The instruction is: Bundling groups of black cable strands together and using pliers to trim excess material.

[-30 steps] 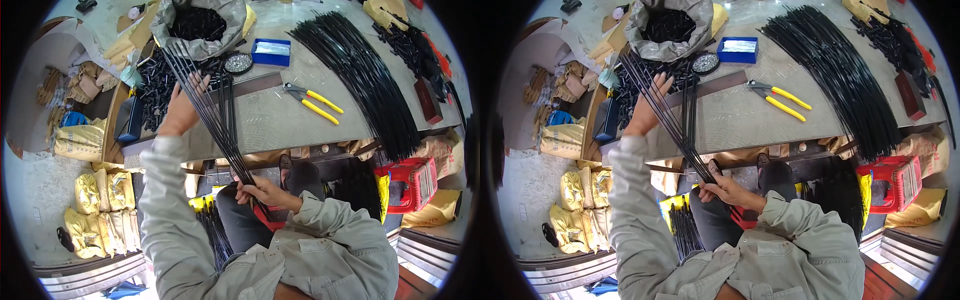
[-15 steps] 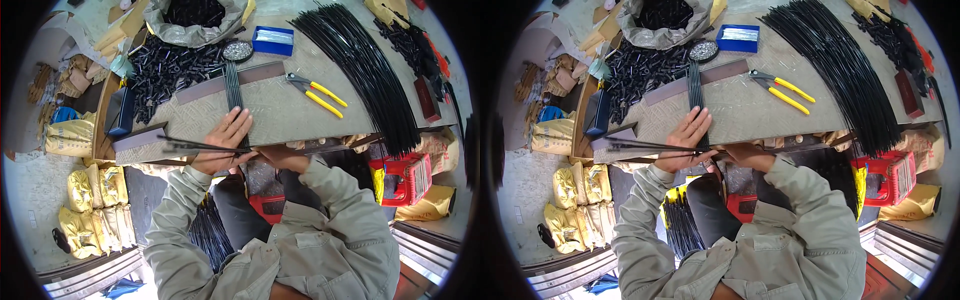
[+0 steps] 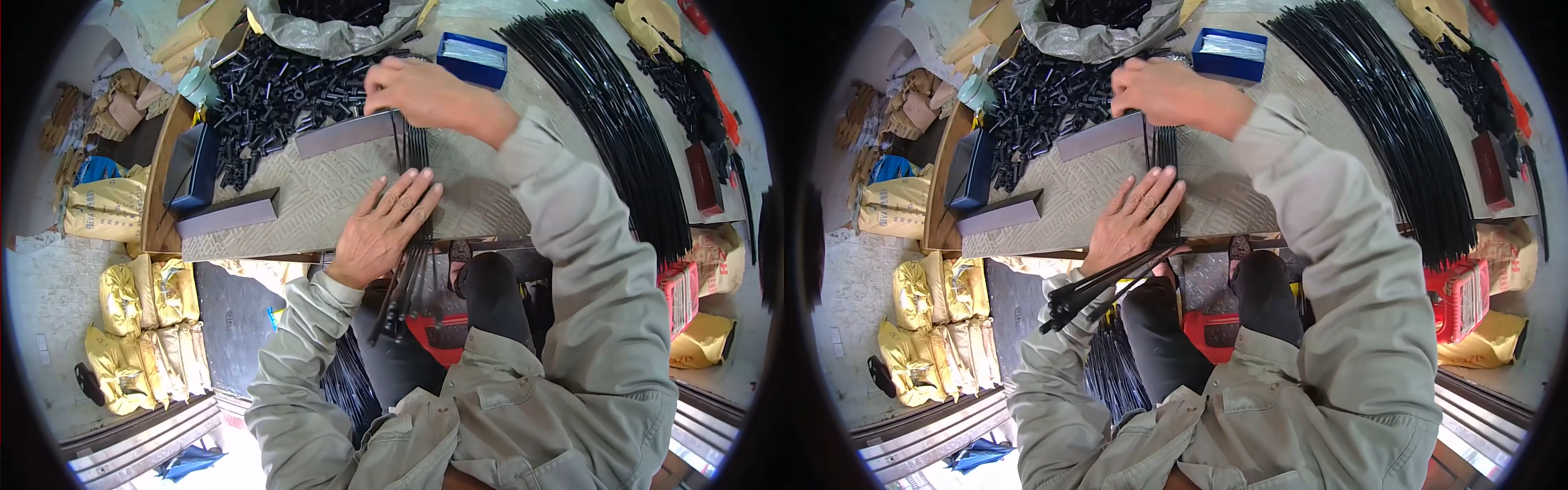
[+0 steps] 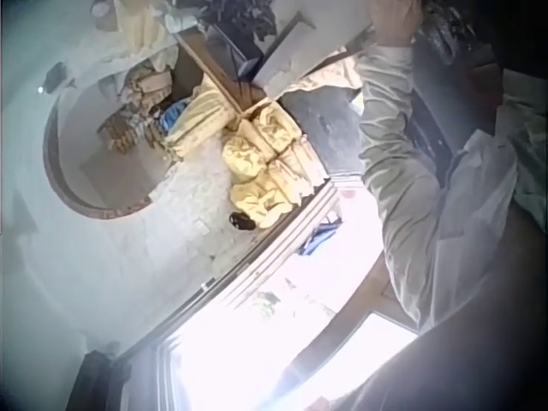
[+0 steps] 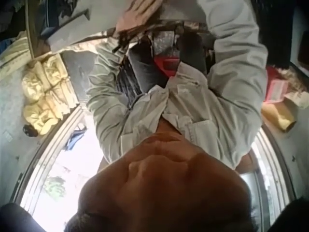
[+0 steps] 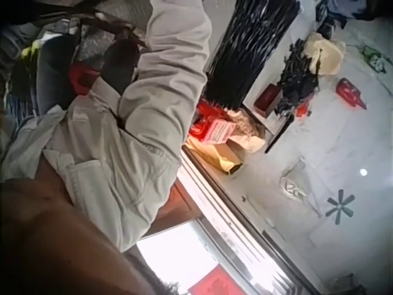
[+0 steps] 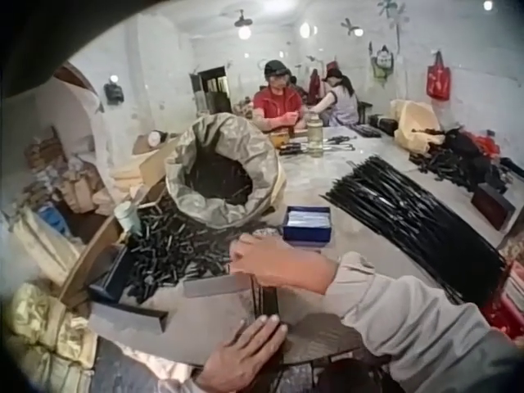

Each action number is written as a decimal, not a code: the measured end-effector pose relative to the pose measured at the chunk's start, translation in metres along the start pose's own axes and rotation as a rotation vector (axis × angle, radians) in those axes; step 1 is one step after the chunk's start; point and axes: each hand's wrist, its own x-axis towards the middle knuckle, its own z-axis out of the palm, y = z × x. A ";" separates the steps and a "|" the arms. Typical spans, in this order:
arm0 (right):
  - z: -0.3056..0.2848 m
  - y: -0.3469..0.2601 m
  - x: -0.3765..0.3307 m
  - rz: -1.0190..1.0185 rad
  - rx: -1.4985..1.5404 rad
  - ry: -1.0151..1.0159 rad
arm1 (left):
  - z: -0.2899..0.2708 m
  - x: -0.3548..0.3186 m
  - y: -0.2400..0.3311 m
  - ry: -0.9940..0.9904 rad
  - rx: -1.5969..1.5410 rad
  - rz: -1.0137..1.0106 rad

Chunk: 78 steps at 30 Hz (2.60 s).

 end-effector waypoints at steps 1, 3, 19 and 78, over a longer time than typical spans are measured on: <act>0.001 -0.002 0.010 -0.080 -0.062 -0.144 | -0.001 -0.002 0.001 0.025 -0.011 -0.080; 0.000 -0.003 0.022 -0.237 -0.187 -0.432 | -0.005 -0.006 0.004 0.076 -0.035 -0.233; -0.025 0.010 0.005 -0.540 -0.216 -0.290 | 0.003 -0.003 0.014 0.181 -0.073 -0.334; -0.039 0.105 -0.041 0.456 -0.271 -0.018 | -0.019 0.012 0.000 -0.085 -0.215 -0.169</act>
